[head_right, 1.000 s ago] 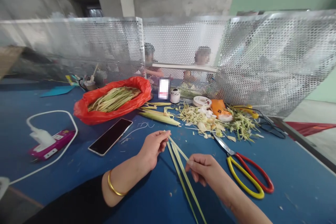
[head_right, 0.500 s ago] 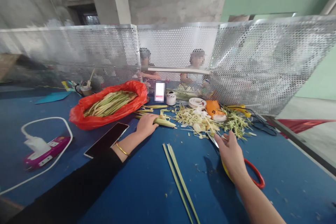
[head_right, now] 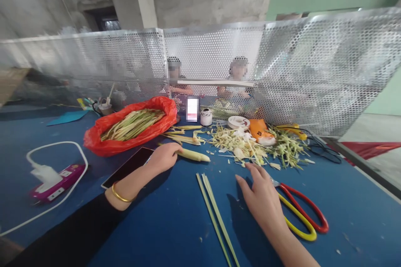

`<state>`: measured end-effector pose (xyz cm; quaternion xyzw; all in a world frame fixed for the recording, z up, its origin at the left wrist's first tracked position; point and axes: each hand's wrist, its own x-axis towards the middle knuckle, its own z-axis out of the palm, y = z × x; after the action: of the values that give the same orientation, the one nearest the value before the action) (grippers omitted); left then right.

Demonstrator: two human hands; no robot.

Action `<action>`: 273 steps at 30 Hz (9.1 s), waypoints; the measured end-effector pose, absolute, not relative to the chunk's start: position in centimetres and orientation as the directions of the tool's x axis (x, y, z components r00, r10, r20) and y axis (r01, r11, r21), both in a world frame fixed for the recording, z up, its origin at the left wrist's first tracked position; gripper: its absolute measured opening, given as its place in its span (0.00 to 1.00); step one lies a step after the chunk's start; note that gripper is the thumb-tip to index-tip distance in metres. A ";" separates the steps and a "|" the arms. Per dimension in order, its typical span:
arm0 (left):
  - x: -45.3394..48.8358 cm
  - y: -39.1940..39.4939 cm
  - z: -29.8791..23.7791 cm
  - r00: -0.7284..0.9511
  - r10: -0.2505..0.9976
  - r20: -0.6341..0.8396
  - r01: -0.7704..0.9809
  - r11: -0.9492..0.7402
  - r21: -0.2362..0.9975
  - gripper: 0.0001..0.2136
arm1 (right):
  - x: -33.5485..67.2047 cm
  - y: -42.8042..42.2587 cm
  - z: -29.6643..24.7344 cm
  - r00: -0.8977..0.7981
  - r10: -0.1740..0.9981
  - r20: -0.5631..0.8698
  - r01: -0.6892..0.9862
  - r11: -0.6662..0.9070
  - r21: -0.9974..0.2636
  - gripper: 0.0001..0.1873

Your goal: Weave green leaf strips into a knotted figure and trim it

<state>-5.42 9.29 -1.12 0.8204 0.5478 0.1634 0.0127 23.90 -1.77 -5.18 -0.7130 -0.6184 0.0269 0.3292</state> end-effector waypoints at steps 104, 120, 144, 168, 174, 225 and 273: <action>5.7 -1.6 -0.4 0.455 0.782 -0.426 -0.264 0.575 0.774 0.08 | 20.4 -4.5 -1.5 -0.197 0.950 -0.243 -0.461 -0.309 -0.832 0.09; 5.8 -1.6 -0.7 0.532 0.764 -0.365 -0.271 0.561 0.782 0.08 | 20.2 -4.4 -1.1 -0.133 0.965 -0.226 -0.442 -0.262 -0.858 0.09; 5.8 -1.6 -1.0 0.550 0.798 -0.247 -0.246 0.438 0.865 0.10 | 20.2 -4.7 -1.1 -0.210 0.971 -0.117 -0.320 -0.182 -0.930 0.09; 5.6 -1.2 -1.1 0.532 0.799 -0.280 -0.078 0.376 0.924 0.13 | 20.0 -4.6 -1.2 0.112 0.993 -0.025 -0.101 -0.014 -0.995 0.15; 5.6 -1.1 -1.1 0.411 0.881 -0.236 -0.158 0.324 0.933 0.10 | 19.9 -4.9 -1.0 0.002 0.993 -0.119 -0.178 -0.117 -0.977 0.19; 4.3 2.9 -1.3 0.205 0.969 0.138 -0.206 -0.095 0.974 0.12 | 19.5 -5.9 -0.7 -0.427 0.880 -0.210 -0.551 -0.437 -0.711 0.06; 0.4 9.5 -2.5 -0.122 0.982 0.146 -0.243 -0.172 0.955 0.12 | 19.4 -6.3 -0.1 -0.495 0.868 -0.040 -0.554 -0.350 -0.755 0.06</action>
<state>0.37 9.51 -2.50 0.4445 0.4155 0.6231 0.4914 19.40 -6.35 -0.12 -0.2244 -0.3500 0.7905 0.4498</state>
